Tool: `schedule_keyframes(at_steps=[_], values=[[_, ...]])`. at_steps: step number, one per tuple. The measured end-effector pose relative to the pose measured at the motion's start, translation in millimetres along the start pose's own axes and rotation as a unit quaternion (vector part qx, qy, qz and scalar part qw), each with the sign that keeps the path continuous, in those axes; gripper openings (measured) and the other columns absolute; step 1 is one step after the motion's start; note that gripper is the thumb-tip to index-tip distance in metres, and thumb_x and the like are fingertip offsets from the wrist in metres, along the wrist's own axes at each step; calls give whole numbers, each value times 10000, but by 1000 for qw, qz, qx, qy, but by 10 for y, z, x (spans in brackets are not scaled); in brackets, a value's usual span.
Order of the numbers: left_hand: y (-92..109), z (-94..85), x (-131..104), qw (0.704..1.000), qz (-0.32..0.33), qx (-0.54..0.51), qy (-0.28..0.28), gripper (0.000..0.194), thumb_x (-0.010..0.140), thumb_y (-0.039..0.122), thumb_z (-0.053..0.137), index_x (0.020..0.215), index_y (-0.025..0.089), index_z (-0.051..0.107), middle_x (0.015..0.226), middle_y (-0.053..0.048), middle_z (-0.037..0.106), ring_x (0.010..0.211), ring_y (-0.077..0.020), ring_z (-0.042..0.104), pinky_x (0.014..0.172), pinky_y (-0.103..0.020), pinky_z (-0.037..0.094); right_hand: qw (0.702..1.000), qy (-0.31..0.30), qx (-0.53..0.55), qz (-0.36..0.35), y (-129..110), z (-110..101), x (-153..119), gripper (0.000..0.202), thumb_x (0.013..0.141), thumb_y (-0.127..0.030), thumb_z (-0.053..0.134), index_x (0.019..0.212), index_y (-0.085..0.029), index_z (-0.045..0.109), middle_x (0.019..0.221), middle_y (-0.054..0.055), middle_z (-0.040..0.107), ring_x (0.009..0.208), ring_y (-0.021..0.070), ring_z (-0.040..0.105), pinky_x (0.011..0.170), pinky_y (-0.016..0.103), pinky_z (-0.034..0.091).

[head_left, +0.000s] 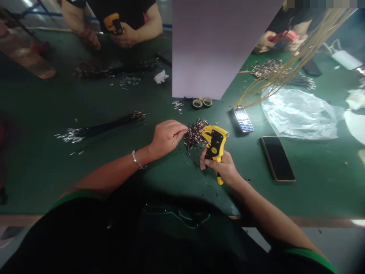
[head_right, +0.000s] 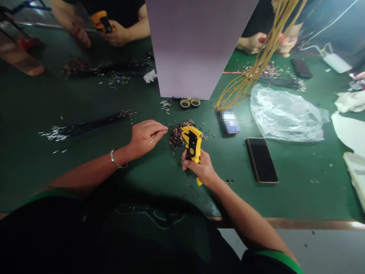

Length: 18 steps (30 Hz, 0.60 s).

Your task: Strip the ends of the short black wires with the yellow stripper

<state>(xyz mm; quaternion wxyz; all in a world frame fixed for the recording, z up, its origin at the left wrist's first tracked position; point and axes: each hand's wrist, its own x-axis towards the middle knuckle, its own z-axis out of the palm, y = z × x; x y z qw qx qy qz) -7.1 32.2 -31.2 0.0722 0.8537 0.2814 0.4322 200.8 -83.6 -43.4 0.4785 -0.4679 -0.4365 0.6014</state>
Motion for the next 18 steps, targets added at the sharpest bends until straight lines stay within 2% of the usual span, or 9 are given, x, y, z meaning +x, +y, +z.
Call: schedule_keyframes(at_steps=[6, 11, 16, 18], values=[[80, -11, -14, 997, 60, 37, 42, 132, 909, 126, 569, 828, 185, 655, 722, 2, 703, 643, -112, 612, 619, -247, 469, 999, 36, 4, -25, -64, 17, 51, 301, 675, -367, 811, 843, -198, 626, 767, 7, 638, 642, 172, 611, 645, 358, 521], [147, -34, -61, 989, 123, 67, 37, 139, 862, 67, 582, 928, 175, 640, 791, -21, 701, 674, -124, 596, 612, -256, 475, 997, 71, -36, -17, -170, 7, 133, 294, 710, -377, 762, 890, -205, 605, 767, 7, 638, 651, 175, 614, 659, 355, 508], [156, -43, -67, 985, 146, 83, 41, 171, 837, 42, 601, 954, 167, 612, 789, -24, 688, 665, -124, 583, 595, -253, 473, 978, 110, -166, 55, -253, -191, 201, 338, 678, -377, 708, 922, -195, 563, 725, 8, 621, 580, 167, 570, 577, 331, 451], [158, -49, -59, 984, 153, 85, 44, 179, 833, 36, 601, 957, 165, 606, 786, -23, 686, 659, -124, 580, 592, -254, 474, 941, 146, -303, 46, -276, -290, 202, 295, 702, -397, 669, 897, -194, 578, 707, 12, 612, 599, 178, 551, 567, 323, 405]])
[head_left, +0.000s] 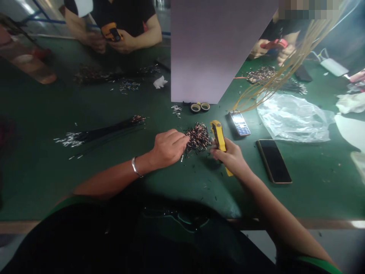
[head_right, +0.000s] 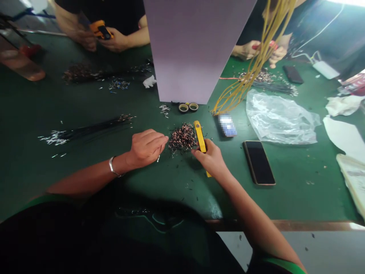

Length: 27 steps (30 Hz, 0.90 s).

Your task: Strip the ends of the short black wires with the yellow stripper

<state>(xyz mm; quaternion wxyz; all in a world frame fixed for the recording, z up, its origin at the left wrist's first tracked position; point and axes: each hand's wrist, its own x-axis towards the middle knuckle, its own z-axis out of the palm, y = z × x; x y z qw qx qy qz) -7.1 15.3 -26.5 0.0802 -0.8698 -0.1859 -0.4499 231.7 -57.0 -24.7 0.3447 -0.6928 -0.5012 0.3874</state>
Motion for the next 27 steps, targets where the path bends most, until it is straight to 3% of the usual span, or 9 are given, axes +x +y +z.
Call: schedule_keyframes(at_steps=[3, 6, 12, 15, 18, 21, 27], values=[[5, -9, 7, 1000, 6, 8, 0, 181, 833, 37, 606, 964, 162, 604, 783, -27, 682, 658, -128, 574, 589, -256, 477, 977, 25, -209, -35, 61, -74, -15, 273, 742, -416, 625, 906, -197, 621, 721, 36, 633, 643, 204, 553, 587, 326, 358], [13, -13, 1, 1000, 5, 13, -6, 175, 839, 41, 599, 964, 162, 606, 783, -29, 679, 662, -131, 573, 593, -259, 481, 937, 24, -341, -75, 135, -42, -94, 317, 738, -412, 627, 975, -202, 649, 808, 66, 682, 687, 226, 583, 604, 326, 347], [25, -26, 11, 1000, 13, 19, -17, 190, 822, 24, 601, 962, 153, 610, 773, -29, 679, 652, -135, 565, 584, -258, 479, 872, 6, -456, -175, 181, 28, -228, 304, 793, -402, 617, 991, -178, 671, 899, 114, 689, 780, 264, 606, 610, 324, 349], [35, -39, 36, 999, 27, 24, -9, 190, 828, 23, 586, 964, 152, 613, 774, -29, 680, 646, -133, 564, 573, -255, 474, 870, 6, -448, -208, 102, 8, -232, 273, 830, -410, 603, 962, -184, 683, 889, 113, 698, 807, 271, 625, 615, 326, 373], [46, -44, 43, 999, 36, 25, -17, 177, 835, 30, 588, 967, 144, 616, 780, -37, 685, 648, -136, 570, 572, -259, 476, 914, 34, -340, -220, -23, 34, -219, 277, 874, -425, 583, 967, -184, 682, 878, 95, 719, 764, 235, 654, 640, 333, 441], [58, -38, 27, 999, 38, 27, -20, 166, 843, 44, 603, 978, 141, 614, 782, -38, 689, 659, -137, 582, 575, -260, 482, 954, 19, -191, -231, -165, 112, -193, 268, 882, -427, 607, 981, -187, 673, 839, 62, 732, 723, 190, 677, 650, 309, 499], [86, -30, 19, 999, 37, 29, -19, 134, 874, 72, 599, 973, 161, 614, 784, -20, 687, 654, -124, 576, 587, -256, 480, 945, 12, -134, -298, -332, 193, -113, 216, 944, -287, 500, 839, -188, 661, 741, 41, 701, 675, 154, 647, 676, 291, 505]])
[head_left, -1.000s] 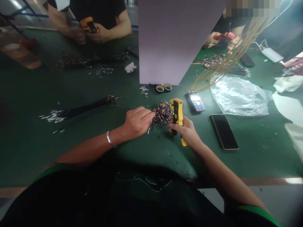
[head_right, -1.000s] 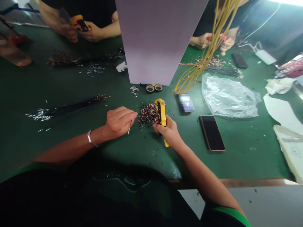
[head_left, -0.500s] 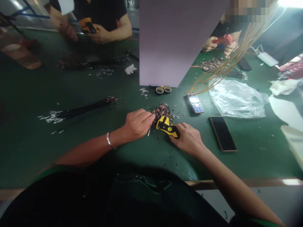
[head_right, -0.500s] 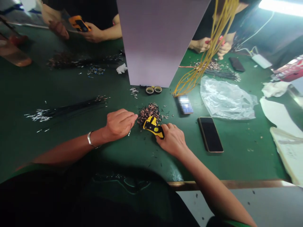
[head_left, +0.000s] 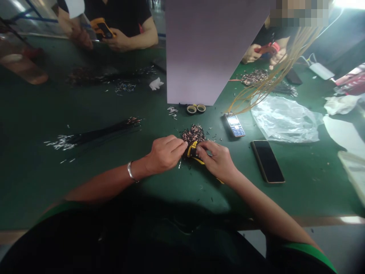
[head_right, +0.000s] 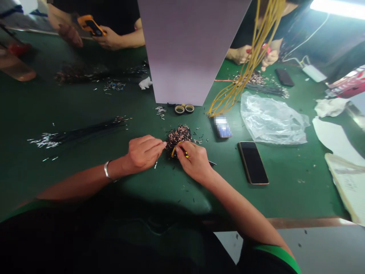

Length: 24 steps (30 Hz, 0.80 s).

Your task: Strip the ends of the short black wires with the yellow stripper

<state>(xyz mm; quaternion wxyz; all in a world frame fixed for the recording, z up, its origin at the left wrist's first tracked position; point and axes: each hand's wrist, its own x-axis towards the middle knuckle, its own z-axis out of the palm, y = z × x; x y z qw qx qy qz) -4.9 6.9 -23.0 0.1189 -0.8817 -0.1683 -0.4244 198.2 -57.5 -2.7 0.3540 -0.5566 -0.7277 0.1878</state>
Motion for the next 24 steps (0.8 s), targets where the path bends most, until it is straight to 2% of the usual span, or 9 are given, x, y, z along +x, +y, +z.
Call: schedule_keyframes(at_steps=[3, 8, 11, 15, 17, 20, 22, 24], values=[[-8, -3, 10, 1000, -11, -19, 9, 127, 873, 67, 591, 953, 162, 616, 775, -18, 677, 652, -120, 573, 588, -250, 475, 999, 8, 29, 34, 11, -29, -4, 225, 921, -303, 528, 755, -196, 636, 656, 12, 671, 586, 134, 607, 612, 272, 483], [-59, 3, 1, 998, -46, -30, 35, 126, 860, 65, 591, 915, 171, 630, 769, -21, 677, 659, -120, 579, 594, -244, 480, 977, 40, 119, 172, 86, -82, -20, 372, 917, -450, 543, 637, -206, 550, 530, -7, 602, 451, 111, 528, 489, 252, 435], [-66, 20, -13, 997, -65, -37, 24, 139, 844, 57, 586, 886, 174, 649, 751, -19, 687, 647, -119, 579, 589, -245, 472, 982, 30, 76, 172, 180, -92, 25, 486, 937, -541, 493, 579, -212, 505, 518, 3, 574, 472, 115, 509, 499, 260, 414], [-50, 28, 3, 983, -164, -80, -1, 172, 841, 72, 559, 757, 176, 666, 663, -7, 676, 602, -112, 576, 589, -248, 454, 989, 6, -62, 131, 330, -85, -5, 351, 907, -510, 527, 750, -206, 605, 681, 37, 661, 608, 163, 581, 620, 308, 443], [-57, 15, 31, 963, -241, -120, -23, 180, 835, 99, 570, 711, 171, 679, 626, -5, 669, 573, -103, 570, 571, -239, 439, 984, -45, -119, 122, 388, -83, -100, 316, 869, -498, 586, 941, -198, 650, 815, 68, 707, 731, 213, 642, 692, 343, 465], [-83, -13, 77, 903, -379, -190, -66, 149, 794, 134, 604, 692, 170, 706, 619, 0, 683, 547, -87, 564, 551, -221, 435, 970, -113, -203, 65, 435, -91, -282, 425, 818, -474, 647, 1123, -177, 637, 1040, 133, 699, 961, 307, 626, 782, 403, 477], [-96, -25, 98, 858, -451, -233, -82, 124, 770, 162, 621, 690, 166, 716, 601, 4, 682, 525, -80, 555, 529, -211, 437, 959, -138, -245, 37, 448, -93, -376, 441, 805, -441, 666, 1145, -161, 639, 1133, 161, 665, 1017, 336, 588, 806, 424, 477], [-104, -26, 109, 820, -495, -272, -90, 109, 752, 191, 636, 689, 157, 718, 570, 7, 666, 489, -73, 537, 491, -202, 432, 954, -143, -262, 30, 459, -85, -427, 379, 806, -391, 662, 1108, -162, 659, 1123, 163, 657, 997, 334, 578, 801, 426, 479]])
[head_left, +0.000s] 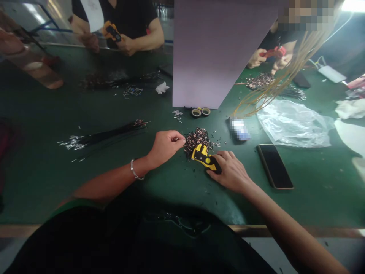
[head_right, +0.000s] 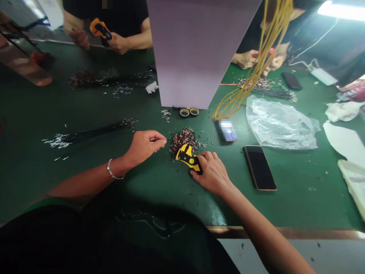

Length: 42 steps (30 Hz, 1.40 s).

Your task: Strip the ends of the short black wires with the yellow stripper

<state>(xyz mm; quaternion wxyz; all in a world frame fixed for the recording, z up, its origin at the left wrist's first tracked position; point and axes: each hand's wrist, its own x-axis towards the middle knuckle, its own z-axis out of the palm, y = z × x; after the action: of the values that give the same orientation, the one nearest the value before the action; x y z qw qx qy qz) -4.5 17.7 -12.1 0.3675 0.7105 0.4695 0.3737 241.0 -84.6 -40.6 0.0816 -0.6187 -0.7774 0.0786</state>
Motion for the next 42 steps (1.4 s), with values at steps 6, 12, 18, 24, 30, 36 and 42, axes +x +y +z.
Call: schedule_keyframes(at_steps=[6, 12, 18, 24, 30, 36, 42], values=[[-14, 8, 41, 990, -81, -114, -25, 58, 702, 188, 675, 655, 160, 694, 521, 5, 644, 395, -47, 489, 384, -178, 406, 987, 38, 137, 71, 44, 56, 30, 336, 716, -294, 643, 1036, -196, 678, 1026, 117, 668, 890, 279, 627, 760, 406, 500], [-40, -5, 57, 991, -59, -120, -30, 61, 727, 160, 672, 669, 171, 686, 521, 3, 643, 378, -41, 490, 353, -165, 393, 848, -10, 496, 187, 39, -69, 71, 326, 711, -422, 646, 945, -196, 642, 747, 40, 640, 673, 206, 595, 646, 361, 503], [-24, 2, 31, 990, -53, -122, -44, 72, 738, 170, 665, 667, 165, 677, 530, 1, 649, 381, -42, 493, 354, -162, 397, 750, -4, 650, 122, -207, -199, 130, 408, 621, -346, 647, 1008, -221, 611, 933, 64, 647, 734, 208, 587, 677, 361, 510], [51, -6, 2, 990, -74, -112, -50, 85, 740, 180, 662, 659, 158, 673, 533, 2, 643, 390, -40, 490, 361, -152, 391, 742, 51, 658, 118, -373, -104, 181, 466, 542, -246, 520, 1004, -209, 574, 933, 94, 641, 859, 265, 615, 830, 444, 523], [81, -5, -34, 988, -71, -121, -71, 73, 758, 175, 660, 690, 152, 678, 536, -4, 653, 390, -45, 499, 360, -160, 391, 765, 58, 627, 134, -427, 27, 146, 516, 517, -194, 526, 1028, -219, 588, 964, 80, 699, 913, 277, 654, 875, 461, 526], [97, 4, -60, 985, -63, -142, -70, 73, 761, 183, 682, 689, 173, 685, 535, -2, 655, 386, -50, 498, 348, -175, 380, 755, 1, 638, 151, -411, 34, 92, 535, 573, -187, 589, 1107, -219, 598, 991, 69, 723, 939, 271, 676, 926, 463, 515], [120, 14, -82, 980, -101, -152, -84, 68, 754, 165, 680, 687, 154, 681, 544, -3, 652, 401, -56, 512, 352, -179, 407, 745, -17, 649, 156, -408, 35, 79, 606, 588, -175, 628, 1191, -219, 585, 1025, 65, 708, 934, 255, 664, 910, 441, 505]])
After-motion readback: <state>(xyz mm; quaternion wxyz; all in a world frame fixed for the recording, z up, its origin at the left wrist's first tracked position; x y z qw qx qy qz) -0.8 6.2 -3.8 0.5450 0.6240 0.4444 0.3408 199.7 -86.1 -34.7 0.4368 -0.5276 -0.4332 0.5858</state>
